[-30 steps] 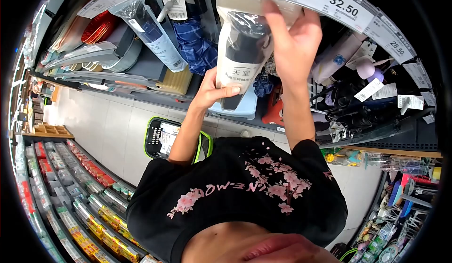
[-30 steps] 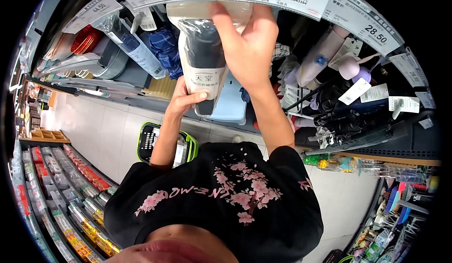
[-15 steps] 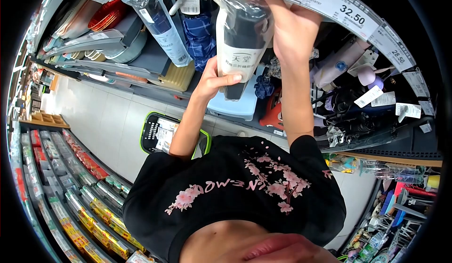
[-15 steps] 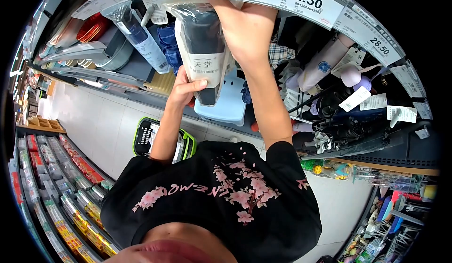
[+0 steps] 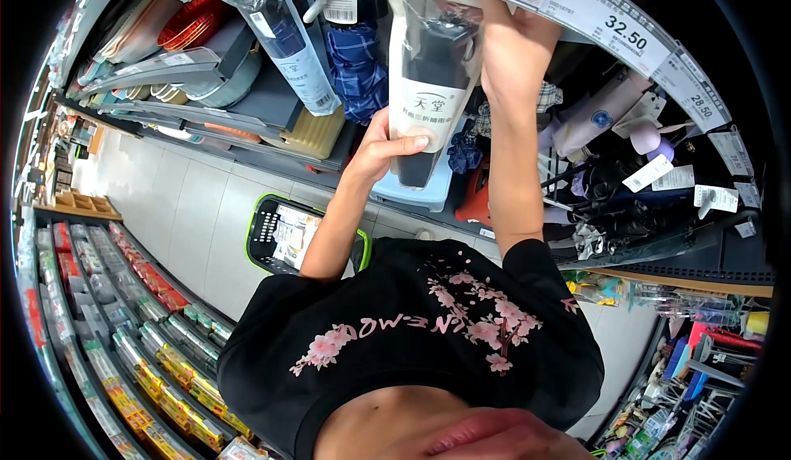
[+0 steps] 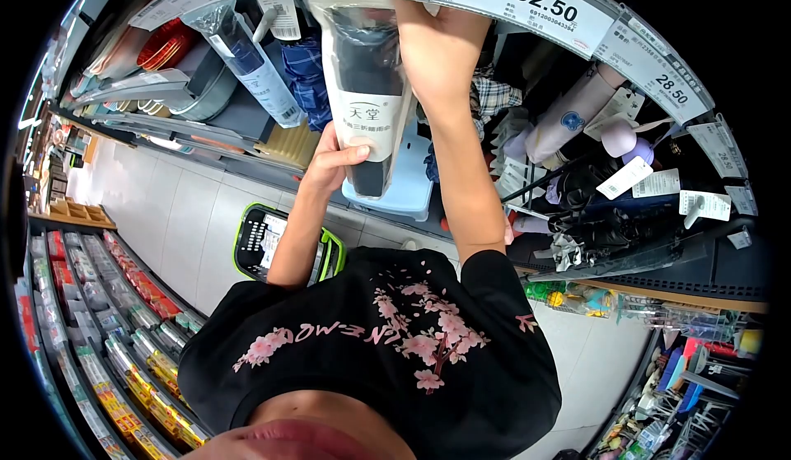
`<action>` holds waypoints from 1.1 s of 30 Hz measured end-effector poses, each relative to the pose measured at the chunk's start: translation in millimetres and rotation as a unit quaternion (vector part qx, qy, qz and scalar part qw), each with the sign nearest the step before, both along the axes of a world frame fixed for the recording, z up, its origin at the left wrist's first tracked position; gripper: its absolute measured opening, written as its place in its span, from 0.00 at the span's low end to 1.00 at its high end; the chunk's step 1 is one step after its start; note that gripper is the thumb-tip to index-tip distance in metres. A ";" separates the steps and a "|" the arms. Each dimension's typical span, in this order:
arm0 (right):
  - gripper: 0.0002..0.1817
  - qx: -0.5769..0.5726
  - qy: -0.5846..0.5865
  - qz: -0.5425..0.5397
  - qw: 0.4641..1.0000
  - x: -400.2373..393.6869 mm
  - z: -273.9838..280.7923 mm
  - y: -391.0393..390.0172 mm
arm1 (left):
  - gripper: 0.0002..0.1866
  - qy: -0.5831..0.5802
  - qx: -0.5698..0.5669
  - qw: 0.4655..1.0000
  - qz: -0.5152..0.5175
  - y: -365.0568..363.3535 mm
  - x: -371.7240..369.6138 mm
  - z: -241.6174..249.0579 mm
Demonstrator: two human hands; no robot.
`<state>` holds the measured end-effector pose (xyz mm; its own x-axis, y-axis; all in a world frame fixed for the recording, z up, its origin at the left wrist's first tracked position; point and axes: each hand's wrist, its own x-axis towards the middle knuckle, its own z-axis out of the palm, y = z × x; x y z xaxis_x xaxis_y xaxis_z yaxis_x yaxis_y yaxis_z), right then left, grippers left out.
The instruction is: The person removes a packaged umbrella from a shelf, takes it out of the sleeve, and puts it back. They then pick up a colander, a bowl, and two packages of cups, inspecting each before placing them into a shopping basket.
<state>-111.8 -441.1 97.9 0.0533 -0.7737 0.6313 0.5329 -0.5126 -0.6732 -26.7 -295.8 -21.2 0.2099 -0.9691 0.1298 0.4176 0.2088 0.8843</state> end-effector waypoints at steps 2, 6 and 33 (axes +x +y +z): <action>0.16 -0.024 0.030 0.035 0.999 -7.9 2.2 2.3 | 0.27 -0.019 -0.008 1.000 -0.013 -1.5 -0.4 -2.8; 0.23 -0.051 -0.031 0.022 0.998 -15.9 -11.1 43.0 | 0.25 -0.137 0.017 0.990 0.019 0.8 3.8 -11.9; 0.38 -0.041 0.285 0.179 0.941 29.9 -106.1 79.0 | 0.26 -0.285 0.043 0.867 0.408 14.8 44.3 -33.8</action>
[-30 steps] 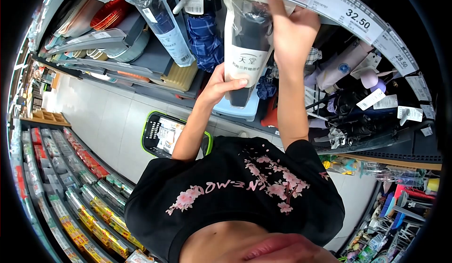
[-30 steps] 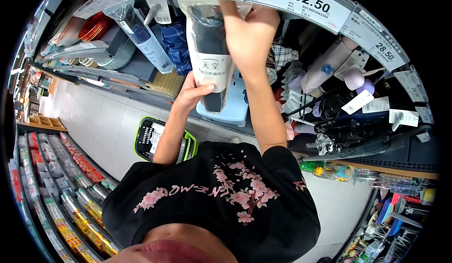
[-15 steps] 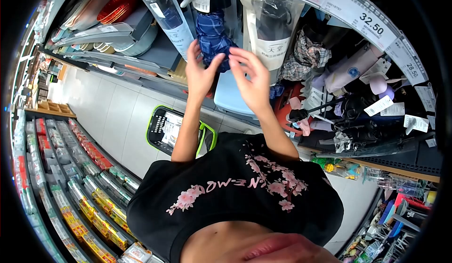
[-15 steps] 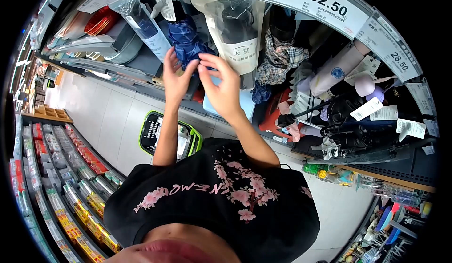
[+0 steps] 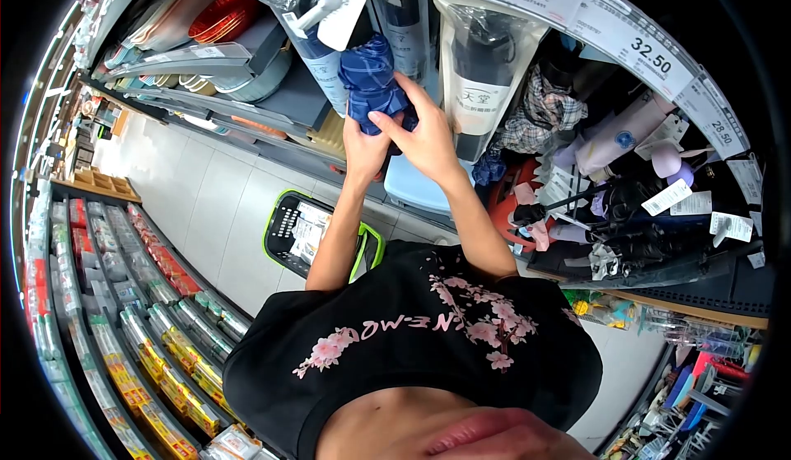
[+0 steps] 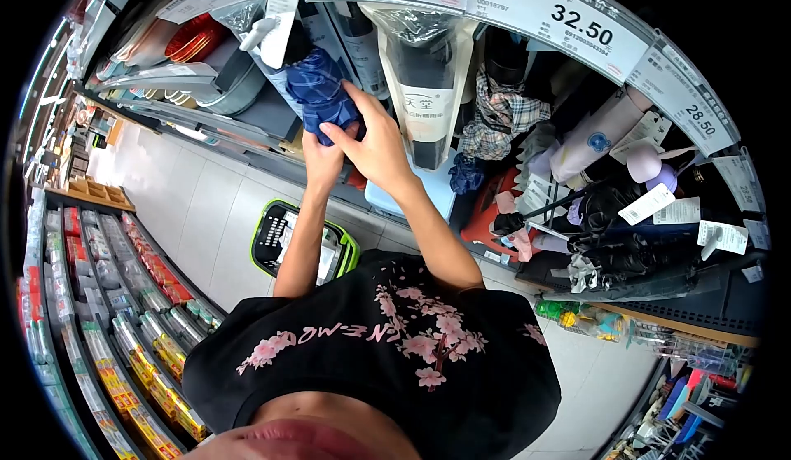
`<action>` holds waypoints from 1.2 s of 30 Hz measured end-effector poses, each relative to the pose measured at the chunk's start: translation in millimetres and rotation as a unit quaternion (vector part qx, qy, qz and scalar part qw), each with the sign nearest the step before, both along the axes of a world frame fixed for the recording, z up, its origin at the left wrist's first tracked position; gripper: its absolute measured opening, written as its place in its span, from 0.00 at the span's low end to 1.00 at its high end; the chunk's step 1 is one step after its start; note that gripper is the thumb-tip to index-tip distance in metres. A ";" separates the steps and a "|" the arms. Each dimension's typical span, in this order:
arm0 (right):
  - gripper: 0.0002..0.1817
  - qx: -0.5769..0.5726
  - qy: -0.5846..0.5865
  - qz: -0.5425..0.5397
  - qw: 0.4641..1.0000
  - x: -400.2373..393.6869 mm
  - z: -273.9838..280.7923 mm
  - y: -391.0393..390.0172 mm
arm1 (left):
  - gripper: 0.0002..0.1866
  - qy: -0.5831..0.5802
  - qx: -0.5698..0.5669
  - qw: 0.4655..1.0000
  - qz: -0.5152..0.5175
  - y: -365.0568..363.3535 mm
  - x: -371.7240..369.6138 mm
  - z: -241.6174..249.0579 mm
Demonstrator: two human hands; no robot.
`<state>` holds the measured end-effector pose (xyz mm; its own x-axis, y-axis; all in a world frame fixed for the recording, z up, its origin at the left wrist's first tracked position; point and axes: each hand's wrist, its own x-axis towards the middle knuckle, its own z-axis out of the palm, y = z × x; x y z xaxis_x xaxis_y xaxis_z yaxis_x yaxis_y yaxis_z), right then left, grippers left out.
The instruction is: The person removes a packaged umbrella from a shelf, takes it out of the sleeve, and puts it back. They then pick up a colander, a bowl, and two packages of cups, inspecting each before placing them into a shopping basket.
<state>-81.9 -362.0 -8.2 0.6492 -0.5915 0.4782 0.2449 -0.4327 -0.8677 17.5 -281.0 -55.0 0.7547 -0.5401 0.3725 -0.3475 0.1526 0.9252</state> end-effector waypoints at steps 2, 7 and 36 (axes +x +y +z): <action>0.36 0.004 -0.012 0.009 1.000 -2.9 7.7 3.6 | 0.25 0.003 -0.031 0.999 0.010 4.8 -0.7 2.0; 0.36 -0.016 -0.042 0.037 0.998 -6.4 12.2 5.7 | 0.24 0.017 -0.041 0.999 -0.005 12.7 -6.1 9.5; 0.29 0.252 -0.014 0.270 0.929 -57.9 -14.4 6.7 | 0.30 0.079 0.198 0.976 -0.042 70.9 -89.2 49.3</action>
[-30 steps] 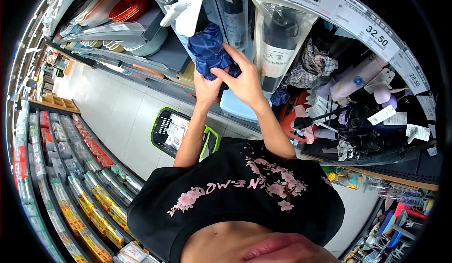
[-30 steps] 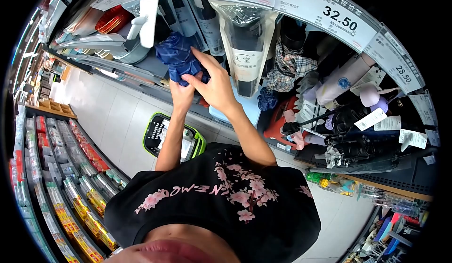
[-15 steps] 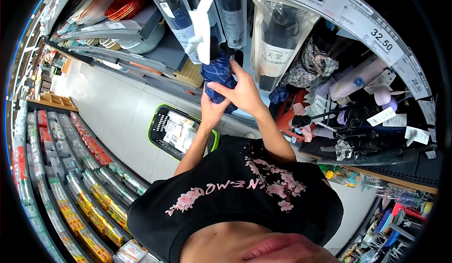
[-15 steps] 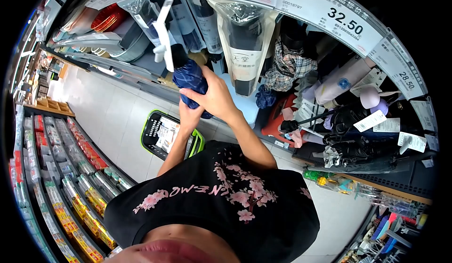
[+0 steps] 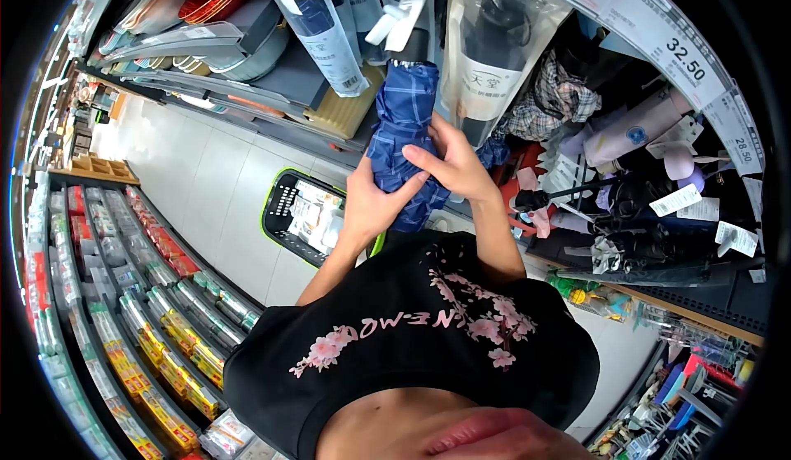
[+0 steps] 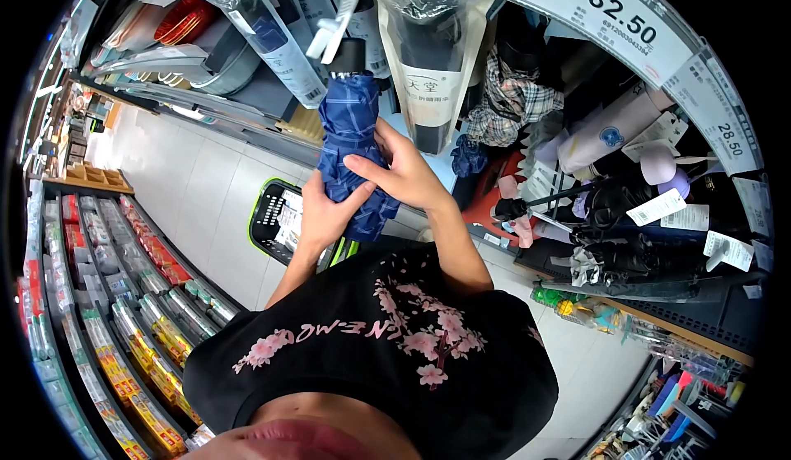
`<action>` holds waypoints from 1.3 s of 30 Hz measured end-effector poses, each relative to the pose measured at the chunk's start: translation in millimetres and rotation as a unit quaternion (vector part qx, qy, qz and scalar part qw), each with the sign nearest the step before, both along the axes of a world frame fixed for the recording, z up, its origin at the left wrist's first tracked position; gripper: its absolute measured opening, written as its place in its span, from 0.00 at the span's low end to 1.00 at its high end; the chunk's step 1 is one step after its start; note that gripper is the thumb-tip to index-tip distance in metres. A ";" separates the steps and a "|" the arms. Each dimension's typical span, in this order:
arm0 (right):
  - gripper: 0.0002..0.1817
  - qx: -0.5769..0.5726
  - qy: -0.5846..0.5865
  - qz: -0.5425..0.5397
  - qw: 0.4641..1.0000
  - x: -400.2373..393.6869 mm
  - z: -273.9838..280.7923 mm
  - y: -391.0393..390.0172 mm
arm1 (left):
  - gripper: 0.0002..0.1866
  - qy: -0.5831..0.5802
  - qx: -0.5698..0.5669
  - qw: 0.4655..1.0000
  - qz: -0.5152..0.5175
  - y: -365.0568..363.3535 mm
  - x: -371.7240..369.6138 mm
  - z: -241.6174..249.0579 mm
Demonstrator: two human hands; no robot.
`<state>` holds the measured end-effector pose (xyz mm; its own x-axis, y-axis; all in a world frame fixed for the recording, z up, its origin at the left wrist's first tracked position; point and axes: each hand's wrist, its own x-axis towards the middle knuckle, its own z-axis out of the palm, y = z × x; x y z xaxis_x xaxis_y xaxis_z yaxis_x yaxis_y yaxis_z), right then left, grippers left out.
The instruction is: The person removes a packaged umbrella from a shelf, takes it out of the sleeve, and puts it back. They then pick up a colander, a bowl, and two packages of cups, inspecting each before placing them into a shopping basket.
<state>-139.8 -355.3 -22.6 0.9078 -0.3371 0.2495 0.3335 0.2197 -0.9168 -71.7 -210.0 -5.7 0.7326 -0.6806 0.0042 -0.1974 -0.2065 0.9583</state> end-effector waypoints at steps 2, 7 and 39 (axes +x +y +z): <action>0.28 0.028 -0.019 -0.006 0.999 0.5 -4.3 2.4 | 0.30 -0.022 0.076 0.997 -0.006 2.4 1.4 17.7; 0.19 0.115 0.011 0.002 0.993 -7.5 -5.1 1.5 | 0.27 -0.091 0.062 0.985 -0.132 28.1 22.8 16.4; 0.39 -0.058 0.051 -0.070 0.995 -25.4 -8.2 52.3 | 0.21 0.225 -0.299 0.927 -0.027 -9.0 28.2 34.7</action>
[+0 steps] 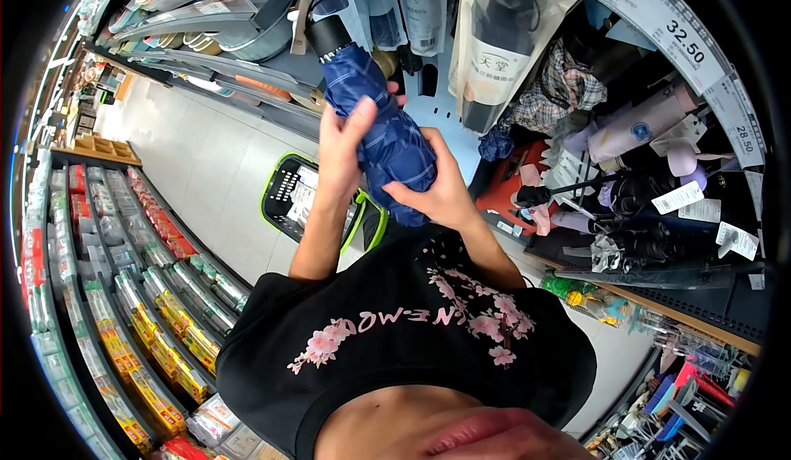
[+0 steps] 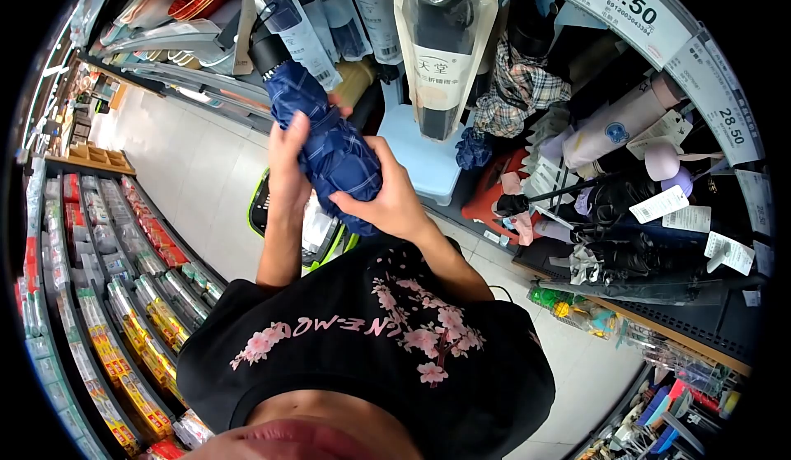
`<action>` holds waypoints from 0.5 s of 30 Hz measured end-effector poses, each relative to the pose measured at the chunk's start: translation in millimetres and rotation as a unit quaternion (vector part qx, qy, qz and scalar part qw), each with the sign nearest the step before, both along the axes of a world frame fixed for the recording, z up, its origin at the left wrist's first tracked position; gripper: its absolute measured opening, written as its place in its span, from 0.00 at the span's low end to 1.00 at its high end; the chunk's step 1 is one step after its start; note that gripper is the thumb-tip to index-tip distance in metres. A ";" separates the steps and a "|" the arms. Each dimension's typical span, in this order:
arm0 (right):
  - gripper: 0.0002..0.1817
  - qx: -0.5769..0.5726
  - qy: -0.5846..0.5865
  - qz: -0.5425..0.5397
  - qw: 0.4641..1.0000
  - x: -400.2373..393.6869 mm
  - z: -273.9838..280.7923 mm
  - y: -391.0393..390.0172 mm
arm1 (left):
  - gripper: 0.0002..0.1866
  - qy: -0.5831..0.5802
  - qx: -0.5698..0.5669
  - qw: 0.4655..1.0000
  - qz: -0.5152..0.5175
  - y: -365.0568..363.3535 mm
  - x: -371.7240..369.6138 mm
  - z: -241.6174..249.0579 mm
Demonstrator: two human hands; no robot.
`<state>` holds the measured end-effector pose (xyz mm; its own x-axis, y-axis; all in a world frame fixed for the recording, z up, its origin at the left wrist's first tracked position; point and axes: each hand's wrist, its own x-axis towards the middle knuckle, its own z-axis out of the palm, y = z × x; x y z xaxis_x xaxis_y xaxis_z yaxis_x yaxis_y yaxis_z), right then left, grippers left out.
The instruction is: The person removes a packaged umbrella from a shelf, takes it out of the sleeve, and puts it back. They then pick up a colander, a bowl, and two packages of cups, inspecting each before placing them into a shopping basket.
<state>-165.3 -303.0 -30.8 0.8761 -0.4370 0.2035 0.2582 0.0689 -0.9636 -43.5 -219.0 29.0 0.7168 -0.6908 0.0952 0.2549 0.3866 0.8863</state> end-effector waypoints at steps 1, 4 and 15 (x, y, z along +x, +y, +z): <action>0.39 0.001 -0.002 0.000 1.000 -0.2 5.5 4.2 | 0.23 -0.011 0.010 1.000 0.012 1.3 -5.1 -6.8; 0.43 -0.241 0.049 -0.195 0.949 3.4 7.8 11.4 | 0.25 -0.020 0.073 0.997 0.029 3.5 -10.6 -12.9; 0.49 0.003 0.005 0.086 0.996 -3.3 -26.7 -16.2 | 0.30 -0.013 0.032 0.998 0.051 4.5 2.8 -22.6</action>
<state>-168.5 -319.2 -57.4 0.9400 -0.2816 0.1927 0.2329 0.1167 -0.9655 -40.7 -214.6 6.3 0.7813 -0.6198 0.0734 0.1932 0.3520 0.9159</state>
